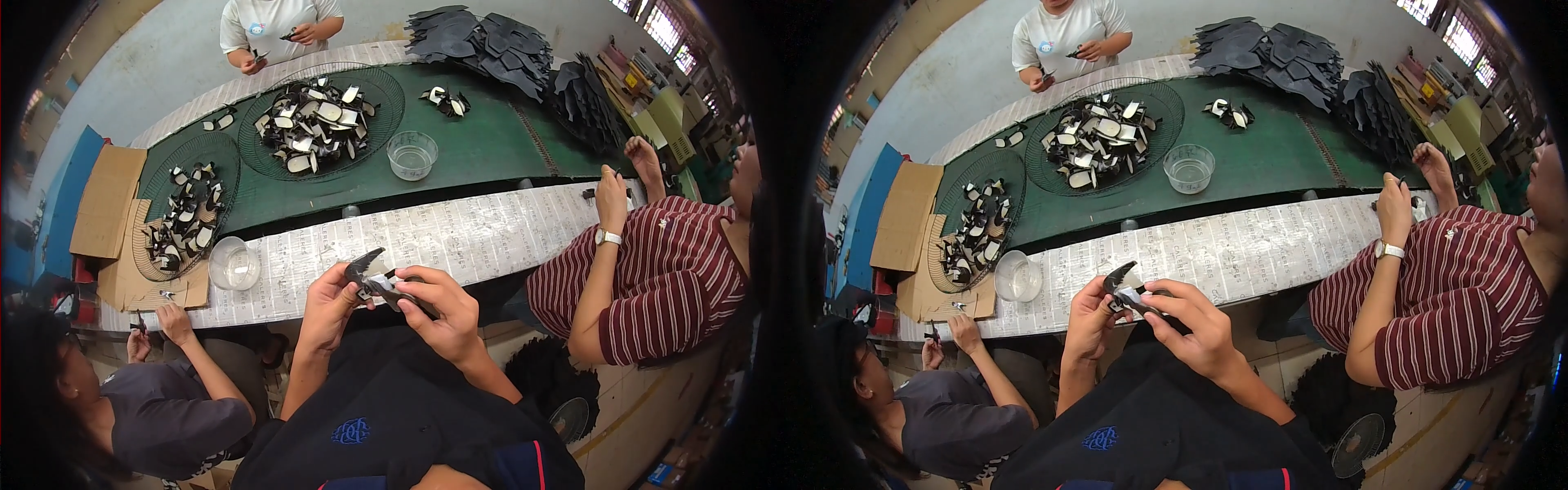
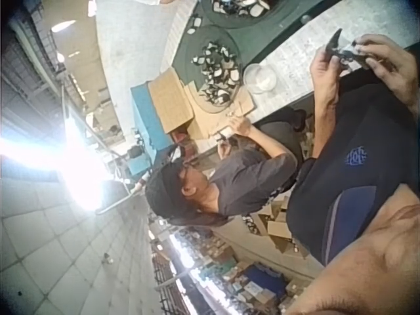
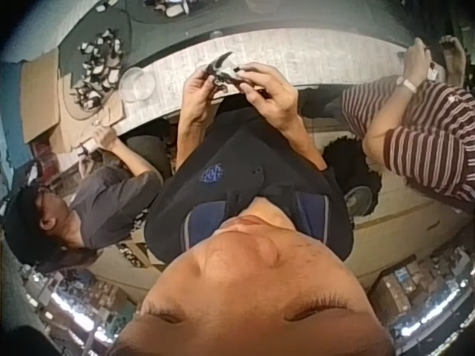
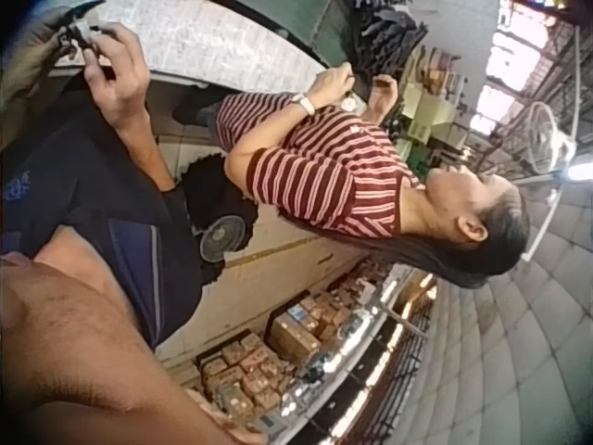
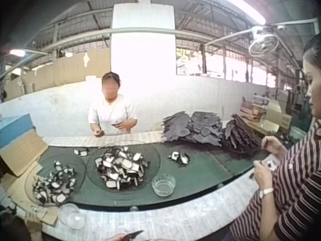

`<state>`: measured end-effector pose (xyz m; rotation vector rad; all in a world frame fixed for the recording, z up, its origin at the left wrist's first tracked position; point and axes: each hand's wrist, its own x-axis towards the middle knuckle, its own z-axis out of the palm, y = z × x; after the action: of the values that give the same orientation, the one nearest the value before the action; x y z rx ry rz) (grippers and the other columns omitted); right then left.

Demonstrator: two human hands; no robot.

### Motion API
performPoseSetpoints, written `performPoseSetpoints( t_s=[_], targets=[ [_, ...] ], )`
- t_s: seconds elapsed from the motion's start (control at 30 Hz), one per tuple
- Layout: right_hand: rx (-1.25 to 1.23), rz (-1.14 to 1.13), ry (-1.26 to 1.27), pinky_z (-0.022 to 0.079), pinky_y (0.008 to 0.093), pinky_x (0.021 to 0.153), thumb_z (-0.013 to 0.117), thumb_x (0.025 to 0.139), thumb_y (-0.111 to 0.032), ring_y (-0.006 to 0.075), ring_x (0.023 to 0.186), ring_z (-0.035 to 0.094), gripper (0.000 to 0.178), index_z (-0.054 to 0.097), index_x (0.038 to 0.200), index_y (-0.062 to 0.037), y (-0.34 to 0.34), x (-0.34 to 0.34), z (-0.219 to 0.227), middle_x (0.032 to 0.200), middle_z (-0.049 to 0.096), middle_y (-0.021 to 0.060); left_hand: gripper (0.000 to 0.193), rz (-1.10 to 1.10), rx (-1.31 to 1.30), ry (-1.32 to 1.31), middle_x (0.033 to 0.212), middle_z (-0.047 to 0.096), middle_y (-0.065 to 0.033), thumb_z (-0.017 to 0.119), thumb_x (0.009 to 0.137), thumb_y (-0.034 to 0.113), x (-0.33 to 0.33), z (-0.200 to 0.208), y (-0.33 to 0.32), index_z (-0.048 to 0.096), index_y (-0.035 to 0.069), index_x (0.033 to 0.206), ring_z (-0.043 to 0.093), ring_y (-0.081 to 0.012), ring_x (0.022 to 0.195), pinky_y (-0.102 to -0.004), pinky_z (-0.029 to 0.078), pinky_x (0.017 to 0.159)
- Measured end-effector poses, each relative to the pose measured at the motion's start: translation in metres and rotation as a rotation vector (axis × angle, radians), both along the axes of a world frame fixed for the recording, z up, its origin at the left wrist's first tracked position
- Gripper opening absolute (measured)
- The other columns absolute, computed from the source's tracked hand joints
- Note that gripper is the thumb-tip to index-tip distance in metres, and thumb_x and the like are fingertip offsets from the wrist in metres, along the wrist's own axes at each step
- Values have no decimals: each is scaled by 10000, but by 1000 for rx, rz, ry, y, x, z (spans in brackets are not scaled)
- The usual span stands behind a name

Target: Assemble shoe upper components by applying adhesive and attaching linings or reinforcements.

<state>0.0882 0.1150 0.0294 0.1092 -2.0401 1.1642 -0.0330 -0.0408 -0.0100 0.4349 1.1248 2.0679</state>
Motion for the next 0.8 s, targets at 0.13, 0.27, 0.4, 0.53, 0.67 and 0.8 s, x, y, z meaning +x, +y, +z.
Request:
performPoseSetpoints(
  t_s=[0.13, 0.27, 0.4, 0.53, 0.67, 0.8],
  targets=[
    [-266, 107, -60, 551, 263, 738, 682, 837, 21, 202, 940, 661, 239, 650, 1074, 27, 0, 5, 3, 1136, 635, 185, 259, -8, 13, -14, 1006, 648, -103, 615, 945, 139, -1, -3, -1, 567, -37, 1128, 634, -173, 856, -293, 535, 708],
    [-387, 118, -82, 563, 265, 755, 672, 845, 23, 199, 974, 654, 236, 656, 1080, 30, 10, 5, 1, 1155, 628, 179, 276, -3, -30, 1, 1012, 647, -99, 622, 940, 123, 0, -1, 1, 568, -44, 1153, 623, -162, 869, -291, 539, 703],
    [65, -74, -23, 564, 299, 750, 691, 824, 27, 255, 972, 664, 265, 659, 1086, 15, 20, 0, 3, 1154, 625, 172, 311, 10, -107, 61, 1012, 660, -116, 623, 939, 148, 1, -1, 3, 570, -47, 1175, 660, -183, 856, -286, 548, 669],
    [122, -65, -2, 563, 319, 749, 700, 807, 32, 290, 959, 664, 292, 659, 1095, 4, 17, -2, 4, 1155, 621, 170, 256, 1, -142, 40, 1011, 649, -81, 628, 925, 75, 2, 1, 5, 622, -43, 1153, 620, -145, 863, -292, 551, 678],
    [184, -31, -25, 567, 329, 743, 700, 805, 31, 296, 937, 669, 306, 652, 1105, -3, 15, -4, 2, 1164, 613, 172, 255, 5, -150, 61, 1005, 654, -78, 634, 920, 72, 3, 0, 7, 628, -40, 1149, 619, -141, 861, -280, 548, 673],
    [230, -50, -23, 567, 337, 737, 704, 806, 19, 295, 915, 673, 302, 648, 1102, 0, 15, -6, -1, 1157, 613, 173, 255, 8, -154, 68, 1005, 656, -78, 638, 917, 70, 4, 1, 9, 630, -39, 1147, 620, -139, 861, -275, 547, 671]
  ],
)
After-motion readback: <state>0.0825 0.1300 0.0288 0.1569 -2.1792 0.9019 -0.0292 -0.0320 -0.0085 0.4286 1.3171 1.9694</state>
